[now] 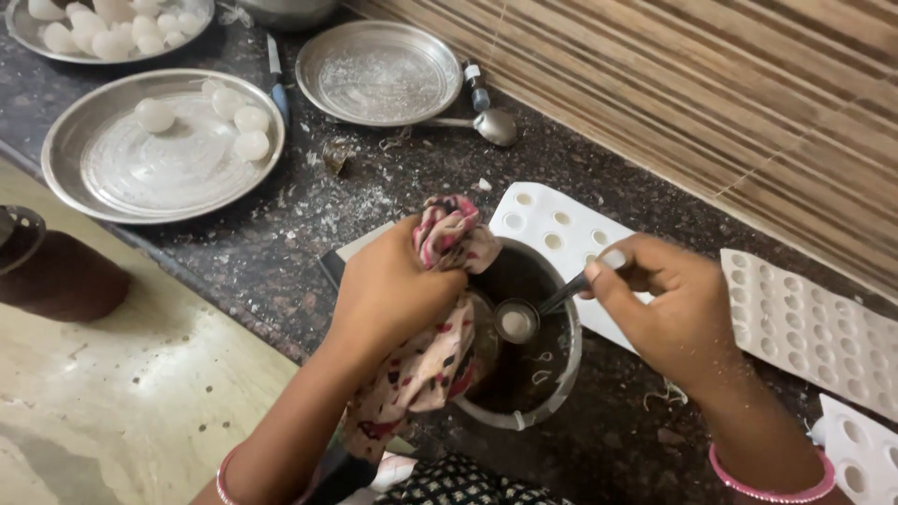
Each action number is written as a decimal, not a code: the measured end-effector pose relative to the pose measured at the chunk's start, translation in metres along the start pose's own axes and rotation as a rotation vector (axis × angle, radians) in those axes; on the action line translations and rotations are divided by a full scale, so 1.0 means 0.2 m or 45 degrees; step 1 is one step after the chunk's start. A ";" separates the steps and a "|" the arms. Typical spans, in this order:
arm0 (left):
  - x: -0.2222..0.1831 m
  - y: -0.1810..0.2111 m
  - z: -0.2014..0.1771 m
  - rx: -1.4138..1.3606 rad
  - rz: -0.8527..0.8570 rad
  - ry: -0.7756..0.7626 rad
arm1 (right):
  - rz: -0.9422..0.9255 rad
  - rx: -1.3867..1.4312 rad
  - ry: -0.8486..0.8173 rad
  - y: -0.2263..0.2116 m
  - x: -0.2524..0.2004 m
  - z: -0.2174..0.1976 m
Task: The person holds a metal pot of melted wax with a cloth and uses a ladle to pour wax into the cavities of white plastic candle molds arranged on the counter, filling them one by one. Finished white wax balls are visible on a plate beside the molds.
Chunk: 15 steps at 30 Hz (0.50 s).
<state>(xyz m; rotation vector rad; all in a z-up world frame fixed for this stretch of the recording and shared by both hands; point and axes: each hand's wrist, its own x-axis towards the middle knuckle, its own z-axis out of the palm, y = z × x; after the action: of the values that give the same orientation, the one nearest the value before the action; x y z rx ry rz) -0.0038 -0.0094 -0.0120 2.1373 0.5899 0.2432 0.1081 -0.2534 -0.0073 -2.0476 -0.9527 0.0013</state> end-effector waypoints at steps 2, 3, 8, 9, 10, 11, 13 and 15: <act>0.00 -0.01 -0.01 -0.048 -0.014 0.015 | 0.038 0.045 0.043 -0.04 0.06 -0.03; 0.00 -0.02 -0.01 -0.059 -0.075 0.011 | 0.081 0.049 0.080 -0.06 0.09 -0.04; 0.03 -0.05 -0.03 -0.016 -0.249 -0.011 | 0.015 0.146 0.162 -0.05 0.27 -0.10; 0.04 -0.05 -0.03 -0.041 -0.280 -0.023 | -0.036 0.189 0.164 -0.04 0.31 -0.11; 0.04 -0.05 -0.03 -0.065 -0.314 -0.038 | -0.085 0.233 0.166 -0.04 0.34 -0.12; 0.04 -0.05 -0.04 -0.064 -0.309 -0.038 | -0.087 0.232 0.170 -0.02 0.38 -0.12; 0.05 -0.06 -0.04 -0.078 -0.315 -0.044 | -0.085 0.236 0.189 0.02 0.44 -0.13; 0.06 -0.04 -0.06 -0.073 -0.326 -0.060 | -0.079 0.231 0.206 0.04 0.49 -0.13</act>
<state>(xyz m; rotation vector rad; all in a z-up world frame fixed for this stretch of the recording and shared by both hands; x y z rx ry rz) -0.0010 0.0087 -0.0130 1.9831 0.8110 0.0672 0.1907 -0.2136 0.0359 -1.8216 -0.8818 -0.1063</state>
